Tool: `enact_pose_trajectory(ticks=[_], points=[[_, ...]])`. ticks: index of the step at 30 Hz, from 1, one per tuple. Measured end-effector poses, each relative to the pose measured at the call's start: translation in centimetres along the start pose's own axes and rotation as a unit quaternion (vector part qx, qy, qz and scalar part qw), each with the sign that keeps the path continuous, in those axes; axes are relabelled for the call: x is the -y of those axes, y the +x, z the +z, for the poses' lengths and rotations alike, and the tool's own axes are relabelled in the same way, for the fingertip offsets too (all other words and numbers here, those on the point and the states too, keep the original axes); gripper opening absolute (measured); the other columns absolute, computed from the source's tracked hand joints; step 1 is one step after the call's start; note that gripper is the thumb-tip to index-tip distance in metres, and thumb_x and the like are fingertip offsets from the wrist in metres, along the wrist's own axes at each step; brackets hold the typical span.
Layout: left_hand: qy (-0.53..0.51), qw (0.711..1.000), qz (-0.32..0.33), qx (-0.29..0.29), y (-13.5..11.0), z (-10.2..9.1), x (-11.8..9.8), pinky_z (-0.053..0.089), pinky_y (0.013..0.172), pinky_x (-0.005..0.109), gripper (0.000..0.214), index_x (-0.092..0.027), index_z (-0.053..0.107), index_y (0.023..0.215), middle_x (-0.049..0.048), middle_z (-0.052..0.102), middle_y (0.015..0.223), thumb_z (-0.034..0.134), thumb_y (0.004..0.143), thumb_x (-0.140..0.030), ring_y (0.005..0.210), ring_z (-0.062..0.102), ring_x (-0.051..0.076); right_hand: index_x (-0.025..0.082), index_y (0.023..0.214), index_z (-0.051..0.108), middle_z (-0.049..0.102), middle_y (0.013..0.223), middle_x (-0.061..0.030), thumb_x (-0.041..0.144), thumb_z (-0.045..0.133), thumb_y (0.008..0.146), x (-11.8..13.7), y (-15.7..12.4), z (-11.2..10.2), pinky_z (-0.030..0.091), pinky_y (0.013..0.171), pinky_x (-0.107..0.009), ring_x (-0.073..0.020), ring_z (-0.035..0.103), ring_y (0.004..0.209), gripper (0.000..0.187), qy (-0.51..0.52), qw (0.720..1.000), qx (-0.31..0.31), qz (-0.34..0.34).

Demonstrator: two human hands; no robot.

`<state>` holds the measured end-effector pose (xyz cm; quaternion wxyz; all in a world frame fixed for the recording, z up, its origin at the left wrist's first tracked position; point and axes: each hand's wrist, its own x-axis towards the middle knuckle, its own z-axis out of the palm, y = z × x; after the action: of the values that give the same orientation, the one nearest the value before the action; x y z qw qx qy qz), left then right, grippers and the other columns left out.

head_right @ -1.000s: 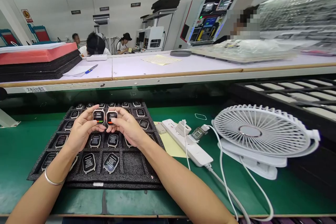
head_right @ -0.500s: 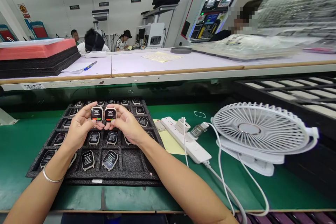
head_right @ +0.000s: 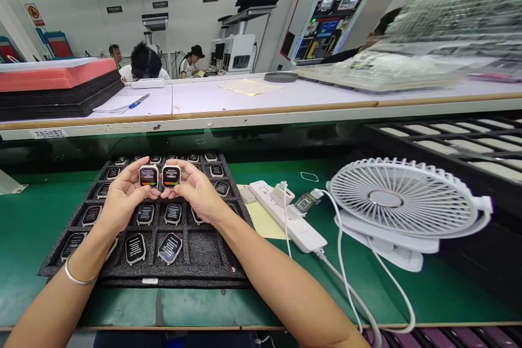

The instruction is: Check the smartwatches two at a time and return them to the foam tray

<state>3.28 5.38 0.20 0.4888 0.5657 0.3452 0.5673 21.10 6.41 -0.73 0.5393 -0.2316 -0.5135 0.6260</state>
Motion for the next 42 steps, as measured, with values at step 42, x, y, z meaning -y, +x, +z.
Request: enact_pose_trajectory(ticks=[42], points=[[0.005,1.0,0.015,0.007,0.08,0.16,0.12,0.062,0.067,0.027,0.052,-0.02,0.059,0.118,0.0041,0.067,0.105,0.077,0.07,-0.018,0.066,0.069,0.012,0.023,0.116,0.061,0.068,0.091,0.0002,0.013,0.069,0.073,-0.2,-0.02,-0.14,0.055,0.069,-0.029,-0.0135,0.069,0.07,0.045,-0.014,1.0,0.023,-0.015]])
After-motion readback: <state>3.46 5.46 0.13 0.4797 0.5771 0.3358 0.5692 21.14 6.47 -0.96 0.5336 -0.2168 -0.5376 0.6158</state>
